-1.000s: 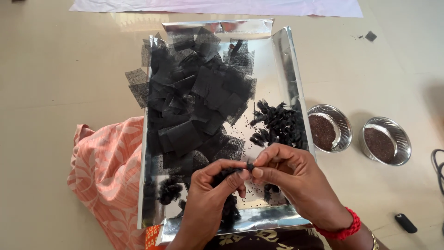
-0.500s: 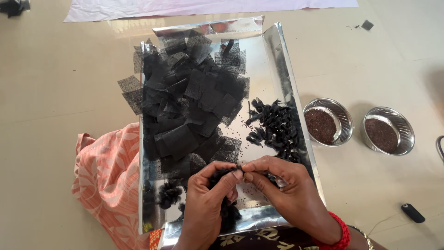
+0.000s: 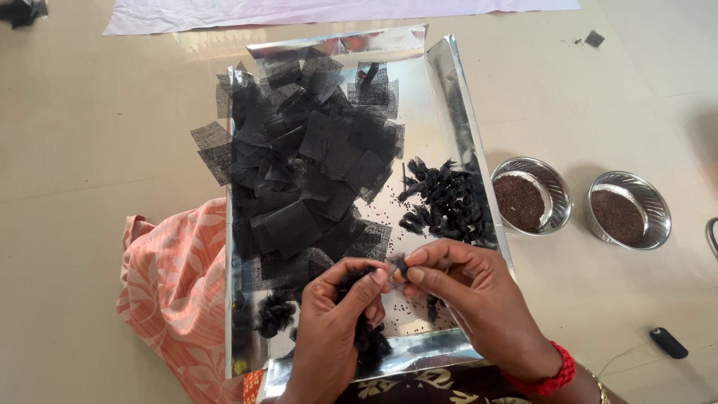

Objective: Assembling small components by placing seeds inside black mesh pieces and folding them on a tray.

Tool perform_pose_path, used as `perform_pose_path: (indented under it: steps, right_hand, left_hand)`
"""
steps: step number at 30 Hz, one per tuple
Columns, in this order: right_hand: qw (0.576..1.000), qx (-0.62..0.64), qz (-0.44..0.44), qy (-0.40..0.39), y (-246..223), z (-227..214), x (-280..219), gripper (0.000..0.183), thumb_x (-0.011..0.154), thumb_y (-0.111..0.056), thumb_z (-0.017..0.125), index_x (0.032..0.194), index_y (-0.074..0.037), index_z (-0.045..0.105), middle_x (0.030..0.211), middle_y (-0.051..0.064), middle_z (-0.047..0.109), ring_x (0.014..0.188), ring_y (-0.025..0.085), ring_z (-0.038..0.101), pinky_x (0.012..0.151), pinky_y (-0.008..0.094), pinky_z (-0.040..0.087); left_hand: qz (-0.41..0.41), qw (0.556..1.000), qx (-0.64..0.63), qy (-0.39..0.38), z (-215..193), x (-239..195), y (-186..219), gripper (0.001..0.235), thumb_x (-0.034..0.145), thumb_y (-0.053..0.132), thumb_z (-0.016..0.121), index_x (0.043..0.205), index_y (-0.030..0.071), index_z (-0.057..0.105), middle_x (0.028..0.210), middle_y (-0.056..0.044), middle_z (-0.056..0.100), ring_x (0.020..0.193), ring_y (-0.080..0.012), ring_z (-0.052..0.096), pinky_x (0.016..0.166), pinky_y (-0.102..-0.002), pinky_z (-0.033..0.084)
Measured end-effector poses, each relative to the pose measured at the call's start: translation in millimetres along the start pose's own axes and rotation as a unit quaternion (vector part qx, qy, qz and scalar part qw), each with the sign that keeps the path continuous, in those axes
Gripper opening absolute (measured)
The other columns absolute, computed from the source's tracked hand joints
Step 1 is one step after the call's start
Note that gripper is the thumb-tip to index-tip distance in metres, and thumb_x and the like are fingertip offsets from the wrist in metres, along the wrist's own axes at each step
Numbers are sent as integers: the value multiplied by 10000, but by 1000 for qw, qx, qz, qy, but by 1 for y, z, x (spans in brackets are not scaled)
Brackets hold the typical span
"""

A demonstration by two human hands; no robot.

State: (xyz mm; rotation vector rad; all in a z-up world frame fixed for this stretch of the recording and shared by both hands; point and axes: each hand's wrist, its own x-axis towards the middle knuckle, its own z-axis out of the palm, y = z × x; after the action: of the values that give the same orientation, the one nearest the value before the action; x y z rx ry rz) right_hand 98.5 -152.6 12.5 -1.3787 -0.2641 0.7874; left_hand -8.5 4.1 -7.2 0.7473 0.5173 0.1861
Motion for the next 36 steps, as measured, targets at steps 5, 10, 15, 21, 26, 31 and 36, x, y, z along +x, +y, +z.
perform_pose_path:
  steps: [5, 10, 15, 21, 26, 31, 36]
  right_hand:
    - [999, -29, -25, -5, 0, 2, -2, 132, 937, -17, 692, 1046, 45, 731, 938, 87, 762, 847, 138, 720, 772, 299, 596]
    - [983, -165, -74, 26, 10, 8, -8, 162, 909, -31, 720, 1058, 28, 745, 967, 69, 794, 881, 114, 748, 789, 285, 612]
    - [847, -435, -302, 50, 16, 21, -18, 303, 886, -10, 713, 1188, 1, 699, 1035, 108, 769, 937, 227, 742, 815, 338, 605]
    - [788, -492, -371, -7, 12, 20, -24, 422, 851, 33, 688, 1270, 35, 639, 1134, 170, 722, 1026, 326, 720, 875, 397, 581]
    - [886, -385, -260, -20, -4, 6, -17, 374, 867, 25, 685, 1232, -46, 722, 1113, 104, 780, 1000, 215, 756, 821, 312, 618]
    - [938, -331, -88, -48, -8, 0, -5, 392, 930, -87, 737, 1321, -83, 702, 978, 78, 751, 831, 136, 667, 702, 283, 548]
    - [958, -260, 36, -113, 13, -18, 3, 227, 961, -166, 694, 1116, -16, 765, 777, -4, 719, 716, 46, 597, 627, 237, 500]
  left_hand:
    - [21, 998, 55, -18, -4, 2, -10, 165, 899, 75, 749, 1011, -44, 772, 721, -52, 708, 585, -86, 548, 541, -242, 430]
    - [21, 997, 77, 7, -4, 2, -12, 181, 873, 63, 776, 1025, -34, 791, 702, -40, 698, 572, -75, 534, 524, -229, 423]
    - [57, 985, 162, 26, 1, -3, -6, 158, 901, 96, 747, 993, -24, 793, 715, 4, 697, 598, -38, 550, 529, -203, 428]
    - [49, 982, 178, 51, -1, -2, -7, 106, 890, 63, 728, 939, -26, 756, 702, -8, 678, 587, -40, 576, 517, -211, 451]
    - [0, 999, 36, 12, -8, 4, -11, 96, 880, 28, 727, 944, -38, 702, 687, -32, 643, 531, -64, 496, 485, -238, 392]
    - [-22, 999, -19, -18, -5, 4, -9, 98, 877, 12, 719, 952, -39, 683, 665, -28, 607, 534, -68, 477, 488, -252, 375]
    - [-28, 997, 23, -64, -10, 1, -8, 56, 901, 8, 698, 912, -46, 686, 605, 2, 538, 515, -60, 446, 471, -254, 345]
